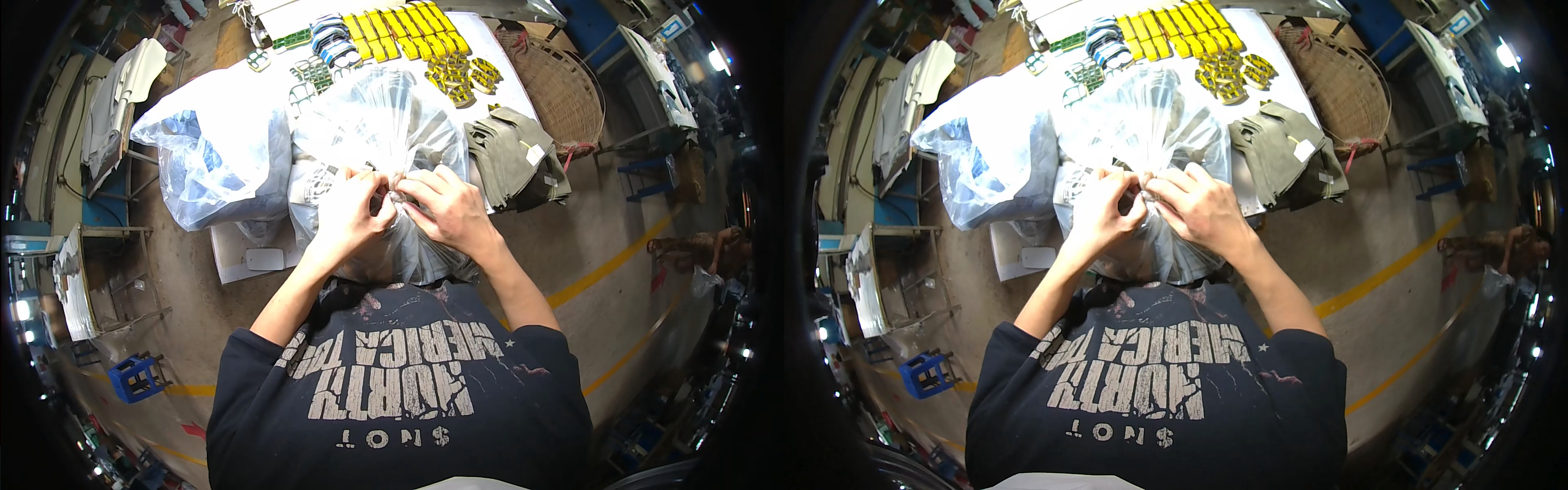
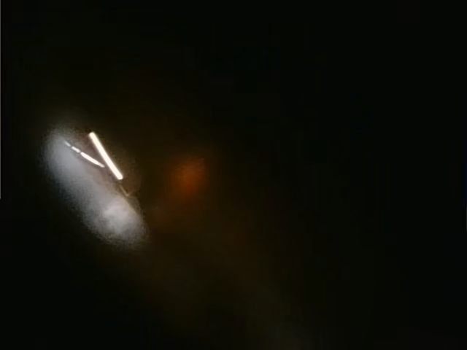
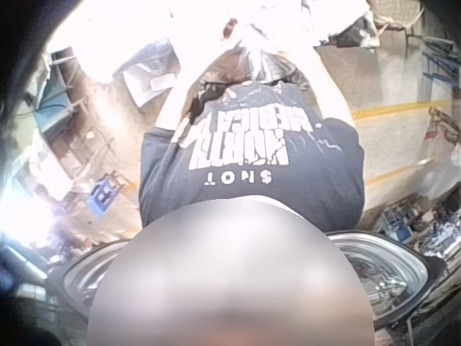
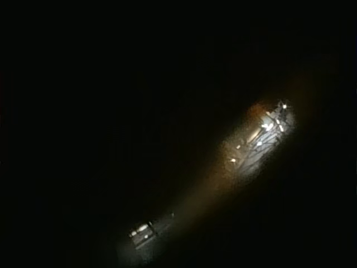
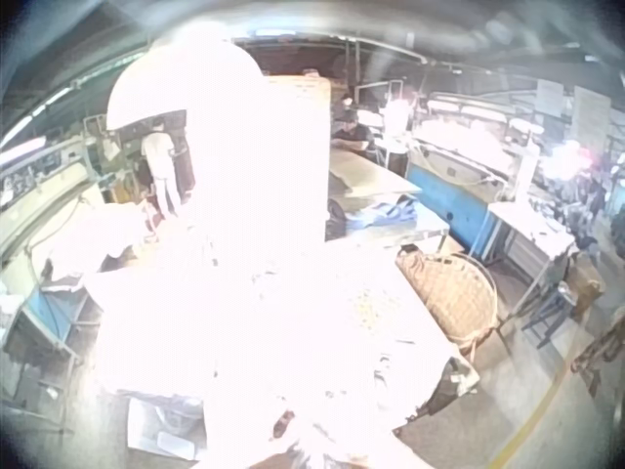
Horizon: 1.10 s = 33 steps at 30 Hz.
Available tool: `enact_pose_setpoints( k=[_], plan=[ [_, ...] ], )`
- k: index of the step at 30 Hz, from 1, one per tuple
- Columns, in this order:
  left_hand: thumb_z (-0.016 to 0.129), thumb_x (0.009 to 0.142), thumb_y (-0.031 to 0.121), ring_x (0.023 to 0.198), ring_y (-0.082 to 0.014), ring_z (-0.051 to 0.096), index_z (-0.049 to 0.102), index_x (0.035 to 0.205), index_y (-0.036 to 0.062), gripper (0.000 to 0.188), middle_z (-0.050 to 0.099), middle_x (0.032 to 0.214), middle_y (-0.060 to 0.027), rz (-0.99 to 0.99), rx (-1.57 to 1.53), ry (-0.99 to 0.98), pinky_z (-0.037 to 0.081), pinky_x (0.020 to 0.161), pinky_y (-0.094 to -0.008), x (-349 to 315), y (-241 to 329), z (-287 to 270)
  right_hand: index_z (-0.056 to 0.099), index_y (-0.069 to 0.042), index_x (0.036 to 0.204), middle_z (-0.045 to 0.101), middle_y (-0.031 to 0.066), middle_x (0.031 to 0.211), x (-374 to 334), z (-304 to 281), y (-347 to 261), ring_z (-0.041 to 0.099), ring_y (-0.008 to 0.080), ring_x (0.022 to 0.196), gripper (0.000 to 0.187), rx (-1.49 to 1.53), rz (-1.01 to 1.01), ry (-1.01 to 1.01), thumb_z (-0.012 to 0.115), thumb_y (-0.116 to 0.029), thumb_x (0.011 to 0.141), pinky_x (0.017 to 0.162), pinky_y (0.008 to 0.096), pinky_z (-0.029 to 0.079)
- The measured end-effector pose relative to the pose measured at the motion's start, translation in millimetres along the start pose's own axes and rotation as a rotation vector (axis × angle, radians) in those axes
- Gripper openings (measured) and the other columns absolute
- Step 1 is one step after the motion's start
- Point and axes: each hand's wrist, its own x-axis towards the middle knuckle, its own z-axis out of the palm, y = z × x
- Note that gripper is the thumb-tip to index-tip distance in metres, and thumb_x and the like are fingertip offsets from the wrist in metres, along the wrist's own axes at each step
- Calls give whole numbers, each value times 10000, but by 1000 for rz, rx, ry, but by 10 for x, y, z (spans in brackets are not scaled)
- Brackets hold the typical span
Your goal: The person gathers folded blue garments from a table and places them into a clear plastic bag, then ties the bag closed. They then pick up folded khaki garments, briefly unfold one to check it, and place it back on the table before tying another plastic bag.
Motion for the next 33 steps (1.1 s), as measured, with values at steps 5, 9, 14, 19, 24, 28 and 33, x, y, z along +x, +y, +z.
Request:
enact_pose_setpoints(
  k=[5, 9, 14, 19, 24, 28, 33],
  plan=[
    [773, 817, 158, 974, -326, 626, 705, 1054, 44, 271, 706, 931, -113, 8, -37, -39, 531, 875, -433, 24, 14, -38, 722, -153, 1143, 725, 41, 1159, 108, 10, 13, 691, 258, 911, 253, 56, -15, -58, 758, -197, 897, 762, 377, 597],
    [768, 822, 163, 974, -332, 626, 700, 1056, 34, 276, 701, 941, -141, -1, -104, -63, 527, 881, -433, 23, -40, -60, 709, -136, 1134, 714, 50, 1153, 158, 14, 26, 690, 263, 910, 260, 31, -15, -86, 762, -199, 887, 755, 385, 594],
    [762, 829, 176, 968, -343, 621, 691, 1120, 40, 329, 702, 977, -152, 22, -53, -76, 520, 904, -455, 33, -93, -52, 683, -112, 1102, 676, 48, 1038, 181, 25, -49, 648, 260, 847, 272, -94, -158, -12, 782, -192, 861, 715, 383, 573],
    [788, 808, 239, 1024, -353, 606, 694, 1192, 72, 429, 701, 1109, -119, 59, 77, 2, 521, 956, -471, 51, -50, -50, 683, -100, 1097, 674, 35, 1034, 196, 82, -105, 633, 242, 890, 340, -258, -153, -41, 786, -167, 780, 701, 364, 571],
    [764, 787, 240, 1062, -345, 617, 699, 1187, 78, 437, 691, 1145, -112, 64, 104, 33, 542, 937, -465, 92, -27, -36, 673, -92, 1097, 680, 45, 1068, 179, 150, -58, 628, 252, 964, 370, -292, -163, -101, 784, -183, 756, 753, 362, 575],
    [734, 783, 221, 1016, -335, 635, 682, 1074, 73, 331, 683, 1027, -118, -22, 78, -40, 552, 873, -465, 95, -18, -3, 665, -95, 1090, 681, 54, 1067, 171, 160, 53, 633, 260, 970, 356, -250, -200, -94, 778, -191, 766, 753, 366, 576],
    [721, 796, 226, 976, -339, 635, 647, 987, 73, 256, 663, 944, -136, -29, 20, -50, 547, 829, -473, 116, 11, -57, 655, -83, 1101, 679, 72, 1087, 133, 107, 160, 650, 251, 986, 308, -184, -203, -145, 742, -215, 837, 710, 361, 589]
  ],
)
